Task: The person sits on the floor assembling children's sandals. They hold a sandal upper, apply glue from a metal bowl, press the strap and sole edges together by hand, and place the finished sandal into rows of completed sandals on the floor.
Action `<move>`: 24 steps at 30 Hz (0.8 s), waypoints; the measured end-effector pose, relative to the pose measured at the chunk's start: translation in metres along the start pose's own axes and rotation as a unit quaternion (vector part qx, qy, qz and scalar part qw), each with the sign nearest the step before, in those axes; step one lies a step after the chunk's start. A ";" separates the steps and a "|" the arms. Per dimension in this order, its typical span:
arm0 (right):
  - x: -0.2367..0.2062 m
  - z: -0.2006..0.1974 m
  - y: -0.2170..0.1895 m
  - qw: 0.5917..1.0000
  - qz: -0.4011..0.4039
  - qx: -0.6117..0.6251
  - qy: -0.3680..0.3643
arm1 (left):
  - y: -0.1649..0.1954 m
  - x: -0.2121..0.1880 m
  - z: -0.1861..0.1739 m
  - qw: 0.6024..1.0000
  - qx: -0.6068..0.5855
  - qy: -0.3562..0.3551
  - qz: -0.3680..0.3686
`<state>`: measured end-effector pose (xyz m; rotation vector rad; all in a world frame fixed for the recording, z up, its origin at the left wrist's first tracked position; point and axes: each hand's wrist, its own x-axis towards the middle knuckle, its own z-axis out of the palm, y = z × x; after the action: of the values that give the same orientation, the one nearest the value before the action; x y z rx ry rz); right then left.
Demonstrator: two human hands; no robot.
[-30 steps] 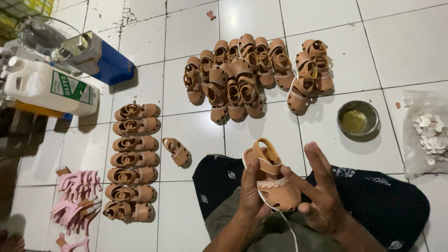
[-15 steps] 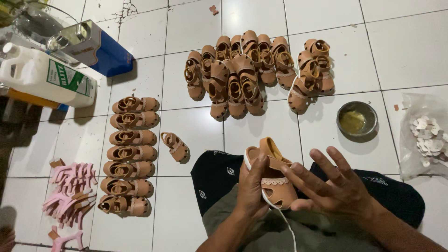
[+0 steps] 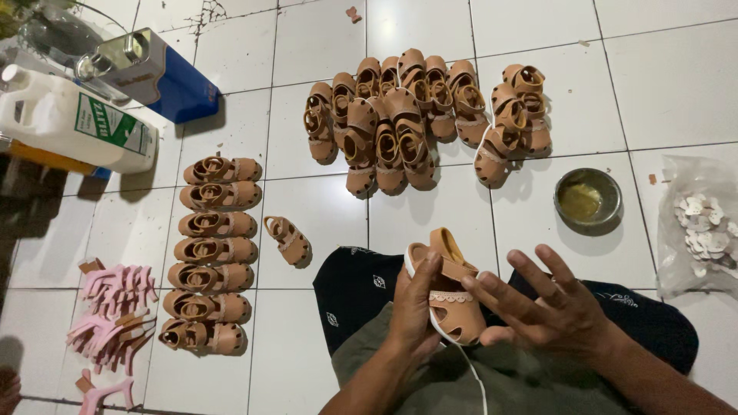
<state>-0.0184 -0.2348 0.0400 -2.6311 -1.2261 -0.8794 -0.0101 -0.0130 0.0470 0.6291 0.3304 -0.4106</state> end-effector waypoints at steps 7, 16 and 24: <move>0.005 0.008 -0.022 0.909 0.304 0.272 -0.085 | 0.000 0.007 -0.013 0.994 0.039 0.083 0.051; 0.022 0.102 -0.086 0.602 0.567 0.560 -0.053 | 0.021 0.037 -0.126 0.876 0.319 0.120 0.340; 0.017 0.130 -0.074 0.655 0.587 0.474 -0.048 | 0.140 0.069 -0.283 0.629 0.510 0.549 0.209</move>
<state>-0.0045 -0.1319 -0.0683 -1.8400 0.2411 0.1751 0.0663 0.2477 -0.1276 2.0569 1.1224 0.3890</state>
